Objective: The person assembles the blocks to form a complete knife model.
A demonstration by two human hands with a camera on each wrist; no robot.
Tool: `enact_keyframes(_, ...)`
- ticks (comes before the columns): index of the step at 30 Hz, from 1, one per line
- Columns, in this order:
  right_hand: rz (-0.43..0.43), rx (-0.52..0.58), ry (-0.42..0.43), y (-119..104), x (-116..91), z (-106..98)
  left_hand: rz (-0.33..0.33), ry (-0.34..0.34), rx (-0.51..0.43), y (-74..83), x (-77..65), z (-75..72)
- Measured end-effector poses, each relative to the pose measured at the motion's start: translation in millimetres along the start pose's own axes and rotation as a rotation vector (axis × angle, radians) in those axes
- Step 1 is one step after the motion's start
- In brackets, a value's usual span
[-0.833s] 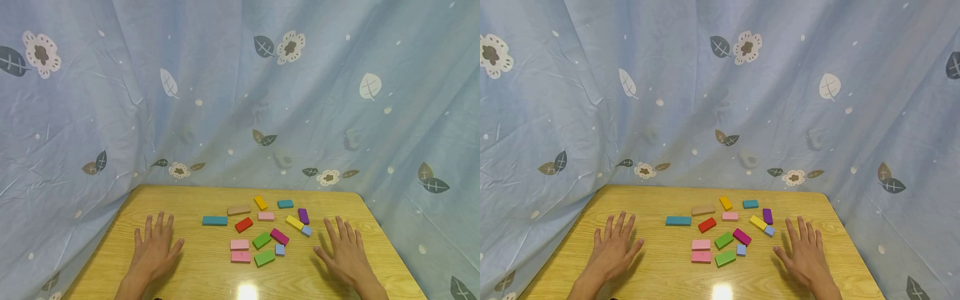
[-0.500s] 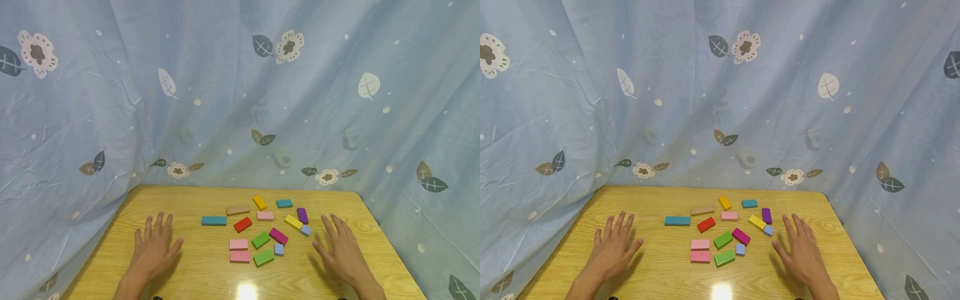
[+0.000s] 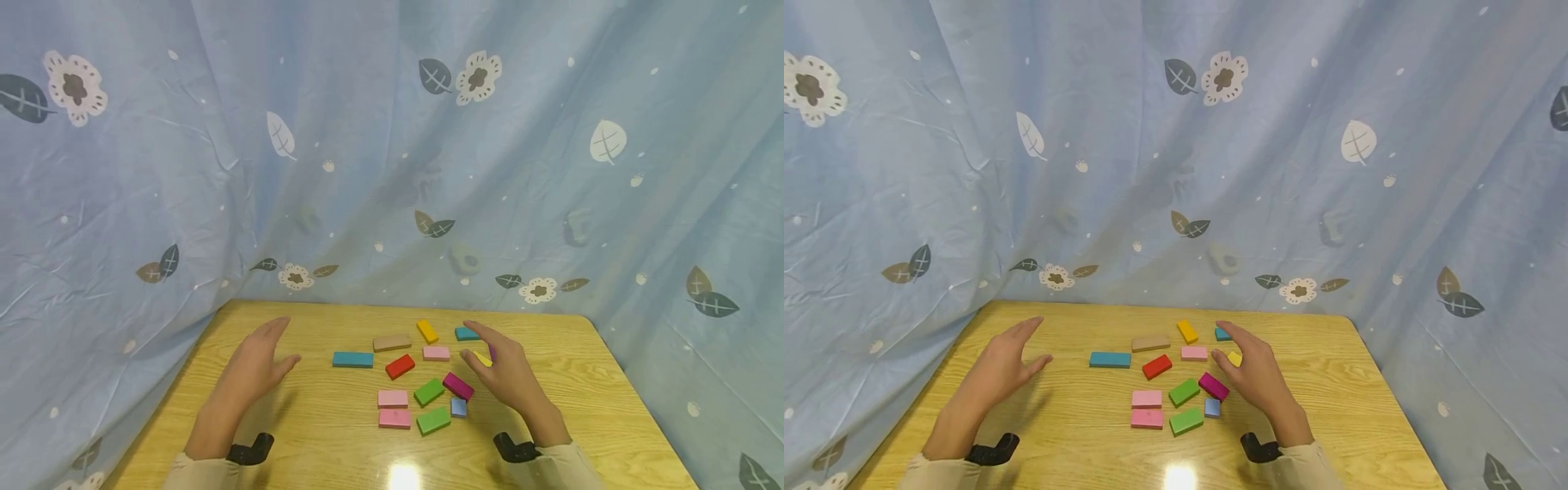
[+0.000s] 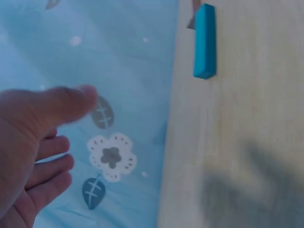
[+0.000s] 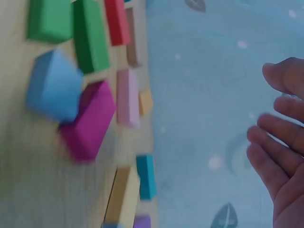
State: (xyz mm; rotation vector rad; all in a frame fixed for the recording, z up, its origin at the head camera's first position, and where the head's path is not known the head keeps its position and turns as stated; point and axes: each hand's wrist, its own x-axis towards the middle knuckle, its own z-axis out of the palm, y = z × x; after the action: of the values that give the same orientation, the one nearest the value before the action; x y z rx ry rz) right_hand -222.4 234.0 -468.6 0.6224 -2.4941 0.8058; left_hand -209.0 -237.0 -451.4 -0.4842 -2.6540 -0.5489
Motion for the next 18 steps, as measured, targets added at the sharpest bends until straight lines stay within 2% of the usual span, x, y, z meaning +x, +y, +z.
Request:
enact_keyframes(6,-0.003,0.091,-0.061,-6,31,22,0.043,-0.001,0.015,-0.2,21.1,2.9)
enact_keyframes(10,0.038,0.217,-0.128,-4,45,39,0.07,-0.02,-0.045,-1.5,30.8,13.9)
enact_keyframes(13,0.076,0.312,-0.167,-2,54,55,0.048,-0.041,-0.178,-5.4,33.8,25.7)
enact_keyframes(18,0.121,0.394,-0.215,2,62,81,-0.124,-0.113,-0.528,-19.3,27.0,52.8)
